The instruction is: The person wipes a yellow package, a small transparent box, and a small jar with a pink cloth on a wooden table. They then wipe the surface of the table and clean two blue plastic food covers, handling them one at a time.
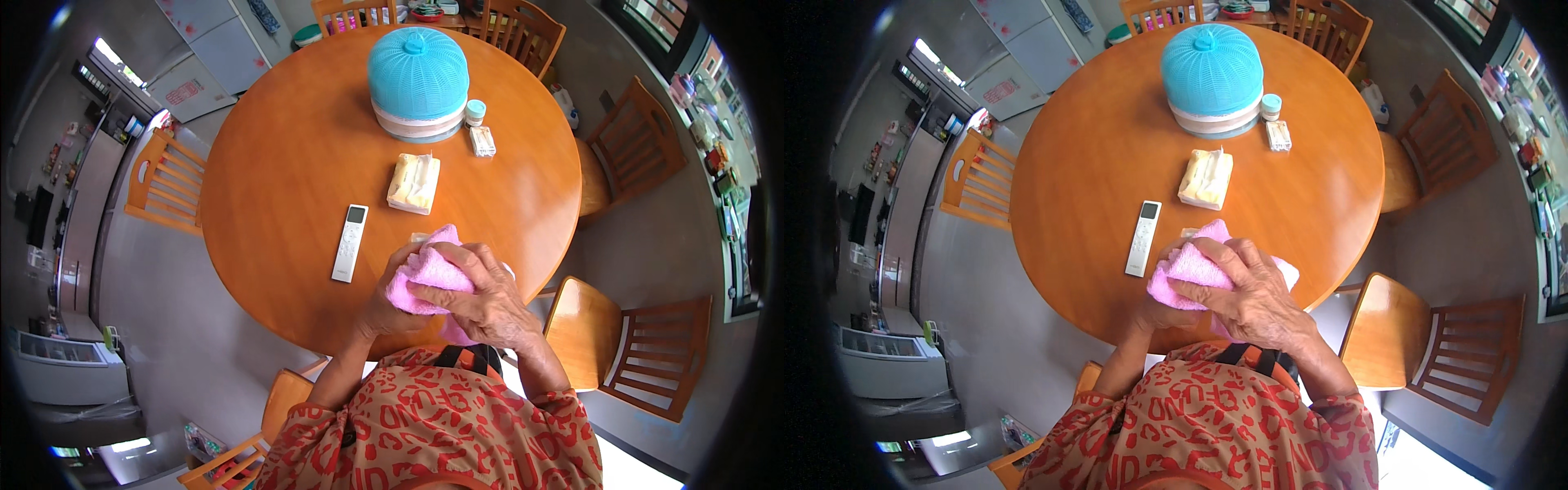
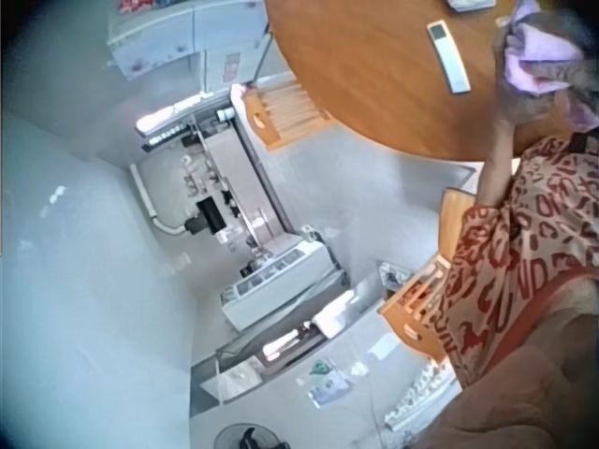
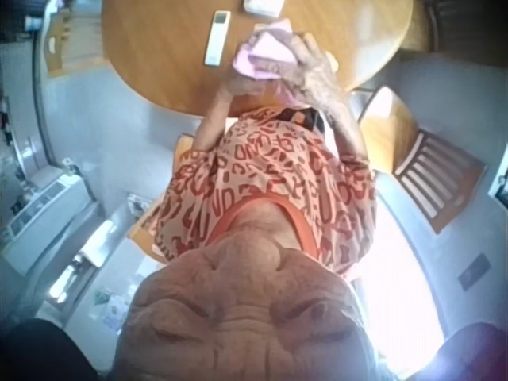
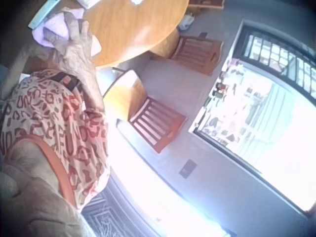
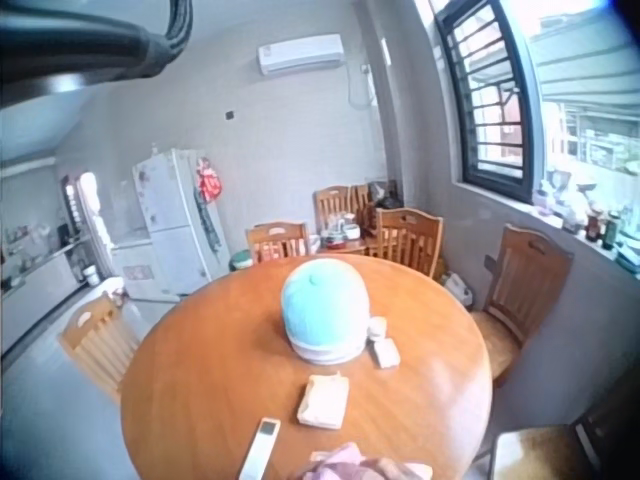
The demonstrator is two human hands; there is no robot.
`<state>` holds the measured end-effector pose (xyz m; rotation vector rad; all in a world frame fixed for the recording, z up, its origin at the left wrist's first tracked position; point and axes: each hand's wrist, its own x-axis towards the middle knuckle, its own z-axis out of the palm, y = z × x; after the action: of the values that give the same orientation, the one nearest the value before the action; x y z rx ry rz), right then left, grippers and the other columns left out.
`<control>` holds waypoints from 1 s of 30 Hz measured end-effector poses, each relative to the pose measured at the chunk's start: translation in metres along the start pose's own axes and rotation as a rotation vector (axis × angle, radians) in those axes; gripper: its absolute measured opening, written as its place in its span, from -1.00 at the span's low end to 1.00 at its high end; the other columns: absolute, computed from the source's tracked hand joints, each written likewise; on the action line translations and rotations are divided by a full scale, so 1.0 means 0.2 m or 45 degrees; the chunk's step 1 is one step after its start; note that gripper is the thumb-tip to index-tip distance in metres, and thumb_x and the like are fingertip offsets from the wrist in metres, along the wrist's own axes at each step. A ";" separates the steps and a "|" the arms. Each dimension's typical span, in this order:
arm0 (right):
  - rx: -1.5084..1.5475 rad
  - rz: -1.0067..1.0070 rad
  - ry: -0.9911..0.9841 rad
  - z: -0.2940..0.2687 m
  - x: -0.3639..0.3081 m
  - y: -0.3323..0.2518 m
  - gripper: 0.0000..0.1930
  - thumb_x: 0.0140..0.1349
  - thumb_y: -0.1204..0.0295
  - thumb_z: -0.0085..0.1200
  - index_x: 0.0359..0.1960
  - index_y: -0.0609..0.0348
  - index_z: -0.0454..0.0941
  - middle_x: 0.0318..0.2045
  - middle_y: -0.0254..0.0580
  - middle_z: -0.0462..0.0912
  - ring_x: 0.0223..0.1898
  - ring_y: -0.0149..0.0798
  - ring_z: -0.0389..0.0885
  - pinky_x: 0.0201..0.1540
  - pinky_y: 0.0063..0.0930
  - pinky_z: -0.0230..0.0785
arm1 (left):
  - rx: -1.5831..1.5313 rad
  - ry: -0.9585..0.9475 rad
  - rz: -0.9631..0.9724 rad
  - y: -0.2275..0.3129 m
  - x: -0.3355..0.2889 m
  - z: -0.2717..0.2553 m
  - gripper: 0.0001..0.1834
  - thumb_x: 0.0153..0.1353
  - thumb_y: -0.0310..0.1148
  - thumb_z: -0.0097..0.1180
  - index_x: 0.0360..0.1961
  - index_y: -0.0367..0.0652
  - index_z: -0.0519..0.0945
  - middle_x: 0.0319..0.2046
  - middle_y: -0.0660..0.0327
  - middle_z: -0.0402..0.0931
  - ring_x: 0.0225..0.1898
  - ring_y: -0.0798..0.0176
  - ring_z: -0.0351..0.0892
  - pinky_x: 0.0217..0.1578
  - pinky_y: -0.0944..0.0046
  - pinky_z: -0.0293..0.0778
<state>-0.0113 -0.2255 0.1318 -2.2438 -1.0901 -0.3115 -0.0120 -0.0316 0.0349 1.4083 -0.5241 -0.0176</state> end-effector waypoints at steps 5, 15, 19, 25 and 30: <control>0.003 0.158 0.109 0.08 -0.03 0.15 -0.34 -0.16 0.59 0.19 0.06 -0.39 0.60 0.16 -0.12 0.39 -0.10 0.02 0.44 -0.17 -0.24 0.54 | 0.357 -0.073 0.078 0.02 -0.04 0.00 0.05 -0.17 -0.45 0.35 0.36 -0.16 0.02 0.17 0.06 0.26 0.20 0.14 0.31 0.18 0.18 0.30; 0.664 0.650 0.295 0.16 -0.04 0.33 -0.49 0.15 0.60 0.04 0.17 -0.14 0.50 0.14 -0.04 0.39 0.07 -0.04 0.44 0.11 -0.34 0.38 | -0.882 0.380 -0.262 0.09 0.01 0.08 0.03 -0.16 -0.20 0.25 0.37 -0.18 0.05 0.18 0.00 0.30 0.17 0.08 0.40 0.17 0.05 0.40; 1.061 0.722 -0.020 0.25 -0.02 0.26 -0.48 0.34 0.43 -0.04 0.35 -0.07 0.25 0.26 0.12 0.25 0.28 0.08 0.23 0.31 -0.20 0.11 | -1.178 0.481 -0.313 -0.04 -0.02 0.06 -0.17 -0.05 -0.10 0.10 0.27 -0.24 0.22 0.07 -0.01 0.42 0.02 0.05 0.52 0.04 0.08 0.51; 1.206 0.785 -0.177 0.26 -0.11 0.26 -0.49 0.36 0.36 -0.06 0.35 0.02 0.23 0.26 0.09 0.25 0.29 0.02 0.24 0.30 -0.26 0.12 | -1.207 0.525 -0.248 -0.07 0.01 0.06 -0.24 0.01 -0.09 0.05 0.24 -0.23 0.26 0.04 0.04 0.47 -0.01 0.08 0.55 -0.01 0.08 0.53; 1.317 0.835 -0.261 0.27 -0.19 0.25 -0.51 0.35 0.37 -0.04 0.31 0.12 0.28 0.24 0.08 0.29 0.26 -0.01 0.29 0.29 -0.28 0.14 | -1.233 0.555 -0.263 -0.09 0.01 0.05 -0.25 0.05 -0.04 0.05 0.23 -0.23 0.31 0.04 0.02 0.47 0.01 0.06 0.55 -0.04 0.06 0.56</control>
<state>0.0008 -0.2389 0.0520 -1.5370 -0.3653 0.6350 -0.0085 -0.0442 0.0203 0.4784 0.0280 -0.1123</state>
